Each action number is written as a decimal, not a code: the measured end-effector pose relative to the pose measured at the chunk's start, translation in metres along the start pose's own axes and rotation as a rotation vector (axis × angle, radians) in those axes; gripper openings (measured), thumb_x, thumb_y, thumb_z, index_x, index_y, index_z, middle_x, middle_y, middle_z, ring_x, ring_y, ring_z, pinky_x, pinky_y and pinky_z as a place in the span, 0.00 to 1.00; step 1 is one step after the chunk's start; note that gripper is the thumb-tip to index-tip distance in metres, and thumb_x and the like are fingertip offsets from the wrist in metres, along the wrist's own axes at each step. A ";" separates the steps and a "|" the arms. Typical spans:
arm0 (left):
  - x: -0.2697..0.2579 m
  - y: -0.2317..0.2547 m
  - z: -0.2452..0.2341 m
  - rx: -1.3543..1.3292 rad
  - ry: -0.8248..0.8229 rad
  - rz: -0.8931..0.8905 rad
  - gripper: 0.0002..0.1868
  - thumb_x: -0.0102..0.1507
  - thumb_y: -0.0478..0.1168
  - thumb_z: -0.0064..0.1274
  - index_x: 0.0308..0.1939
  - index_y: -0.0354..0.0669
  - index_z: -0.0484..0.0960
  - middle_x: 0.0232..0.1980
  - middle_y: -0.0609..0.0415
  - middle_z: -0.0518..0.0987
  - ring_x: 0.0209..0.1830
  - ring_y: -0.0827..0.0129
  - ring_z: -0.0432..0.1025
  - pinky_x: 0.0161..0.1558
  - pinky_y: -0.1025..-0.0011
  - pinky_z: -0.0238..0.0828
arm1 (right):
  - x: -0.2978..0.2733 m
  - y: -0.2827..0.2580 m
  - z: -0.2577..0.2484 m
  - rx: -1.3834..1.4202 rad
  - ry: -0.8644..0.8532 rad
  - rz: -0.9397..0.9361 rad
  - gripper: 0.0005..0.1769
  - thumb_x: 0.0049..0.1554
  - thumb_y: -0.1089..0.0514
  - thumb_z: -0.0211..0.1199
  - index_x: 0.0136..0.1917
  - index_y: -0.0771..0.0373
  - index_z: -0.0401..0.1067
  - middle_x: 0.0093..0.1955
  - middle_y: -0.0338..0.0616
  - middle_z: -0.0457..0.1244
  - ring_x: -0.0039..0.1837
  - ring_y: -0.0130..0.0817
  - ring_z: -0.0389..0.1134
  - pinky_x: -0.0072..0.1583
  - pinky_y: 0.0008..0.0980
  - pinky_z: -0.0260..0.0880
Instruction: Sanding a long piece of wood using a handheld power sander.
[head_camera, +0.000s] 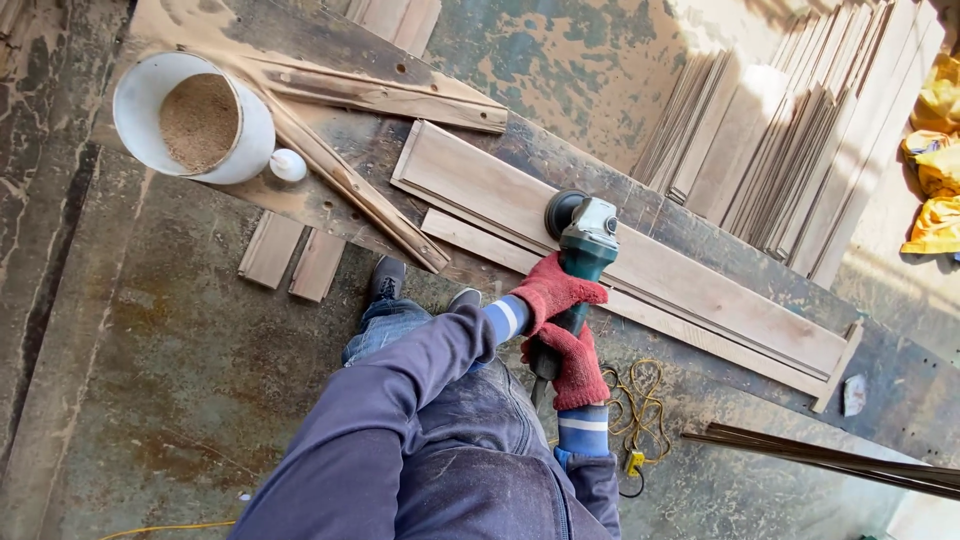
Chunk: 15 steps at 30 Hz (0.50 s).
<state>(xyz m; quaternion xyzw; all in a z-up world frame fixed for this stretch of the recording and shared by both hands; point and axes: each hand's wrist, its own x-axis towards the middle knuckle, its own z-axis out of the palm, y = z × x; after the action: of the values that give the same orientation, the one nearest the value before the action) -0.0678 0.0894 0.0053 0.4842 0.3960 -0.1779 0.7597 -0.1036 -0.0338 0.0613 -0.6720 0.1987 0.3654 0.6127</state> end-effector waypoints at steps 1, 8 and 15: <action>-0.007 0.002 -0.007 -0.047 0.009 0.013 0.47 0.33 0.50 0.78 0.57 0.49 0.79 0.50 0.50 0.85 0.58 0.55 0.78 0.63 0.57 0.73 | -0.003 -0.004 0.007 -0.025 -0.018 -0.025 0.20 0.41 0.67 0.73 0.47 0.67 0.71 0.34 0.58 0.65 0.32 0.56 0.72 0.33 0.50 0.75; -0.018 0.001 -0.059 -0.269 0.117 0.089 0.43 0.34 0.49 0.80 0.52 0.46 0.79 0.40 0.50 0.85 0.45 0.58 0.82 0.56 0.61 0.76 | 0.001 -0.007 0.054 -0.122 -0.164 -0.052 0.19 0.38 0.69 0.73 0.44 0.68 0.72 0.31 0.60 0.63 0.29 0.59 0.70 0.28 0.51 0.72; -0.035 0.009 -0.119 -0.359 0.228 0.116 0.37 0.37 0.49 0.79 0.47 0.48 0.80 0.28 0.55 0.82 0.34 0.64 0.81 0.49 0.67 0.77 | 0.001 -0.016 0.109 -0.268 -0.283 -0.031 0.20 0.39 0.67 0.74 0.46 0.69 0.73 0.32 0.58 0.64 0.29 0.57 0.71 0.29 0.51 0.73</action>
<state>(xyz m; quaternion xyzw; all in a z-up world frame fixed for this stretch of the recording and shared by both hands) -0.1349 0.1940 0.0119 0.3802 0.4760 -0.0045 0.7930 -0.1189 0.0751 0.0733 -0.6924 0.0498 0.4701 0.5451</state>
